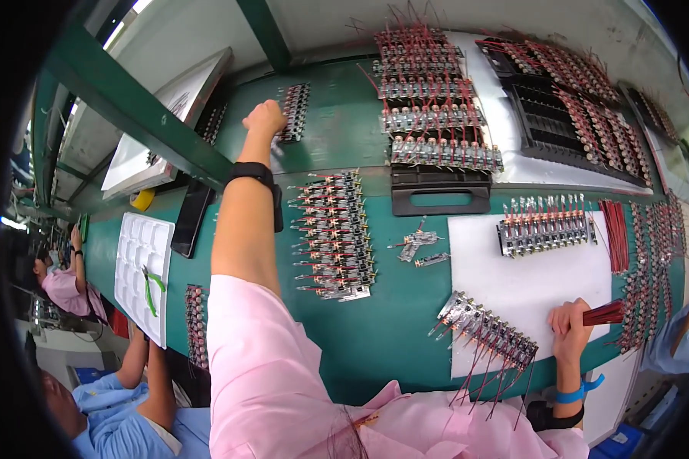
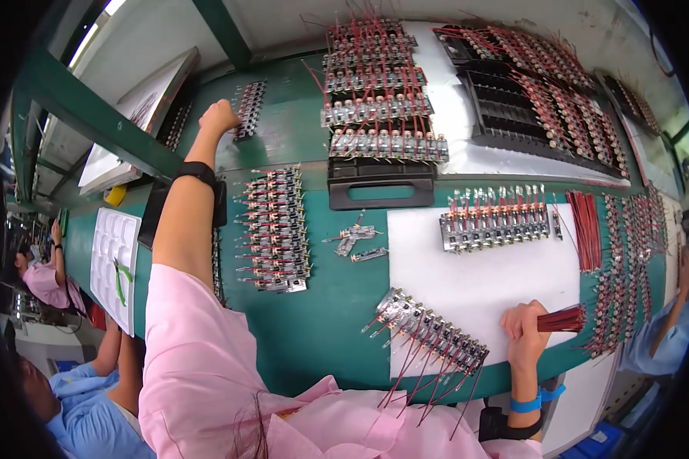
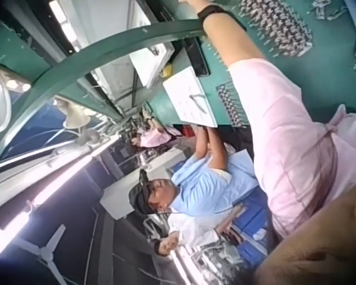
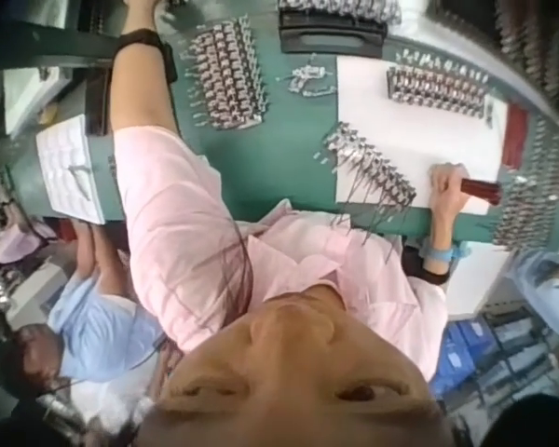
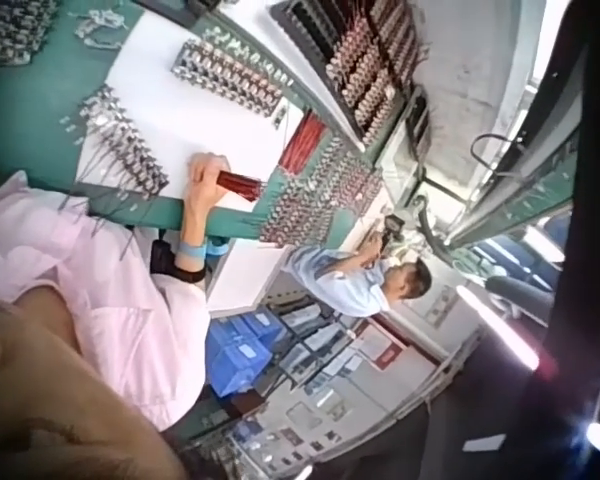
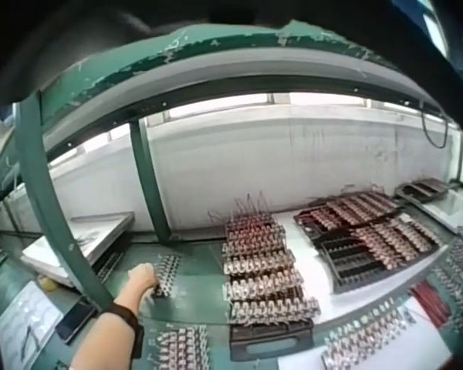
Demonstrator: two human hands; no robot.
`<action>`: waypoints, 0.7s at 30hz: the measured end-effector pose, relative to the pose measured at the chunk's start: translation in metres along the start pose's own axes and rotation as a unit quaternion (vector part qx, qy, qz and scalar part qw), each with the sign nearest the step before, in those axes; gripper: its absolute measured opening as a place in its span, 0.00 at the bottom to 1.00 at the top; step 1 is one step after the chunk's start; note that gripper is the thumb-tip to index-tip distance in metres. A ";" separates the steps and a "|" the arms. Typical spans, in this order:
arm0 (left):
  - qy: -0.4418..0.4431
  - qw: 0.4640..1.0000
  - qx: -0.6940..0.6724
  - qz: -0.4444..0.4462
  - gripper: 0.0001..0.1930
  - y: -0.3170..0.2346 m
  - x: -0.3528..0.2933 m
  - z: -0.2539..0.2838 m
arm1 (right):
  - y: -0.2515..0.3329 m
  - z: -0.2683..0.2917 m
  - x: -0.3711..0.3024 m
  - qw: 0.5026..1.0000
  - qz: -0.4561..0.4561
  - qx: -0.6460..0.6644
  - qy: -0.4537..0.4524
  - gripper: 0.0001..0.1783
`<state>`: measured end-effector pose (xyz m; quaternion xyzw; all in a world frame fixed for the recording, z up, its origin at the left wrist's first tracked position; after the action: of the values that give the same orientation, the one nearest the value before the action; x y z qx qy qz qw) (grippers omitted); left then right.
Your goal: The person picks up a bundle of wires and inserts them one by one into circuit boards. After populating the boards, the person reaches for more circuit boards from a stack and places them on the work surface.
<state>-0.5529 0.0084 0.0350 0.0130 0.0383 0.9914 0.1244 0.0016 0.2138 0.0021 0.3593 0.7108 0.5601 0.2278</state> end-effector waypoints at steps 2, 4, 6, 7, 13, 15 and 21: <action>0.003 0.999 -0.030 0.019 0.17 0.004 0.001 0.001 | -0.001 -0.003 0.001 1.000 -0.003 0.002 0.012 0.20; -0.010 0.998 -0.054 0.033 0.17 0.007 -0.001 0.009 | -0.001 -0.002 0.000 1.000 0.002 -0.001 0.001 0.19; -0.035 0.995 -0.086 0.038 0.17 0.004 -0.011 0.025 | -0.002 0.001 -0.004 1.000 0.001 -0.002 0.009 0.19; -0.049 0.993 -0.101 0.044 0.18 0.006 -0.016 0.036 | -0.002 0.005 -0.006 1.000 0.002 0.001 0.004 0.19; -0.099 0.990 -0.091 0.038 0.16 0.006 -0.057 0.089 | 0.000 0.002 -0.004 1.000 0.007 0.008 0.005 0.18; -0.116 0.990 -0.074 0.025 0.16 0.007 -0.076 0.109 | 0.000 0.006 -0.004 1.000 0.014 0.014 0.013 0.18; -0.139 0.989 -0.054 -0.018 0.19 0.023 -0.146 0.145 | -0.006 0.004 0.001 0.999 -0.014 0.025 -0.033 0.16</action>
<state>-0.4117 -0.0395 0.1791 0.1430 -0.0323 0.9782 0.1471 0.0026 0.2163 -0.0047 0.3735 0.7214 0.5269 0.2498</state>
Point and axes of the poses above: each hand's wrist, its own x-axis towards the middle knuckle, its own z-axis out of the back of the hand, y = z × x, the point moved 6 cm from there along x, towards the middle knuckle, and after that the axes turned 2 degrees about x, right-handed, at the moved point
